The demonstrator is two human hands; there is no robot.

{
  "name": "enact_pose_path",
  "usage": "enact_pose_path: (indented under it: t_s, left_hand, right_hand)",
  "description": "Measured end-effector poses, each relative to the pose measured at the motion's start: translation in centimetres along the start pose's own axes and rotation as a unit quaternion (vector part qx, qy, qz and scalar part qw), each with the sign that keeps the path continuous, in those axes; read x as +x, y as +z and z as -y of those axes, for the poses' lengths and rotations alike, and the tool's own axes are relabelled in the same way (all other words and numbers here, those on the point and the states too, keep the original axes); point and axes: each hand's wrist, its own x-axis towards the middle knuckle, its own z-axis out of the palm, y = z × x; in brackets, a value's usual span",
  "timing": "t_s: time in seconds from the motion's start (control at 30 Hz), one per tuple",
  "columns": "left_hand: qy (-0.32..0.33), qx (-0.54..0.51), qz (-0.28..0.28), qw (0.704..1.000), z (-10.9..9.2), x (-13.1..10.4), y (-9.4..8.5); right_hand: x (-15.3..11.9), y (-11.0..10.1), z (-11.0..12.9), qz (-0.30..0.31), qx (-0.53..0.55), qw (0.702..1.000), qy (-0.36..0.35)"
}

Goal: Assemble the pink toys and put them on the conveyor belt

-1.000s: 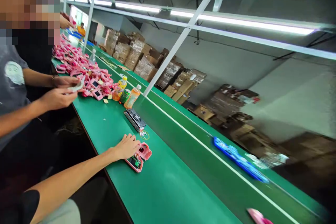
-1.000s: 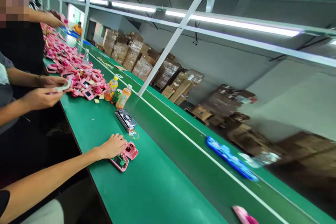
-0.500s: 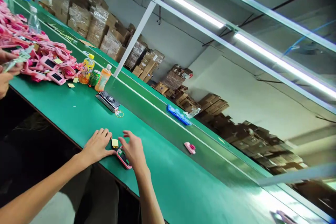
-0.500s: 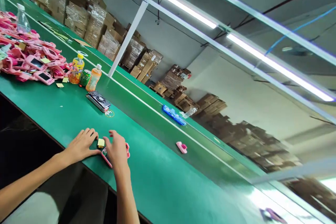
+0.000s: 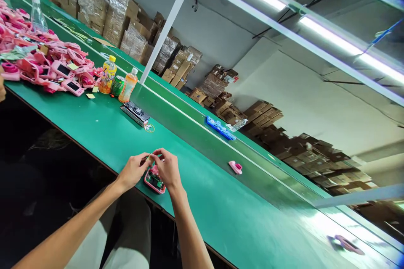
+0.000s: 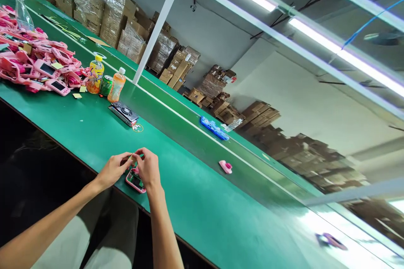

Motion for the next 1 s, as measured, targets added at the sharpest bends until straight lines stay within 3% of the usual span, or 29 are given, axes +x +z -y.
enact_pose_path:
  t_s: [0.1, 0.3, 0.43, 0.67, 0.8, 0.9, 1.0]
  left_hand:
    - [-0.007, 0.005, -0.015, 1.000, -0.1, -0.2, 0.0]
    - [-0.009, -0.005, -0.034, 0.999, 0.3, -0.5, 0.0]
    - [-0.015, -0.035, -0.042, 0.998, 0.8, 0.1, 0.1]
    - [-0.035, -0.155, 0.072, 0.985, 0.7, 1.1, -1.1]
    - [-0.068, -0.201, 0.085, 0.974, 0.9, 1.4, -1.7]
    - [-0.091, -0.221, 0.060, 0.969, 1.4, 1.5, -1.9]
    - [-0.127, -0.248, 0.033, 0.960, 1.7, 1.4, -2.2]
  right_hand:
    - [0.0, 0.4, 0.1, -0.019, -0.032, 0.999, -0.033]
    - [0.5, 0.3, -0.4, 0.037, -0.098, 0.990, -0.096]
    - [-0.4, 0.8, -0.6, 0.027, -0.129, 0.983, -0.125]
    - [-3.8, 1.1, -1.7, 0.005, -0.076, 0.984, -0.164]
    - [-4.4, 1.2, -1.0, 0.018, -0.028, 0.989, -0.147]
    - [-7.7, 0.6, -1.0, -0.010, 0.001, 0.992, -0.122]
    - [-15.7, -1.5, -2.7, -0.116, -0.047, 0.991, 0.035]
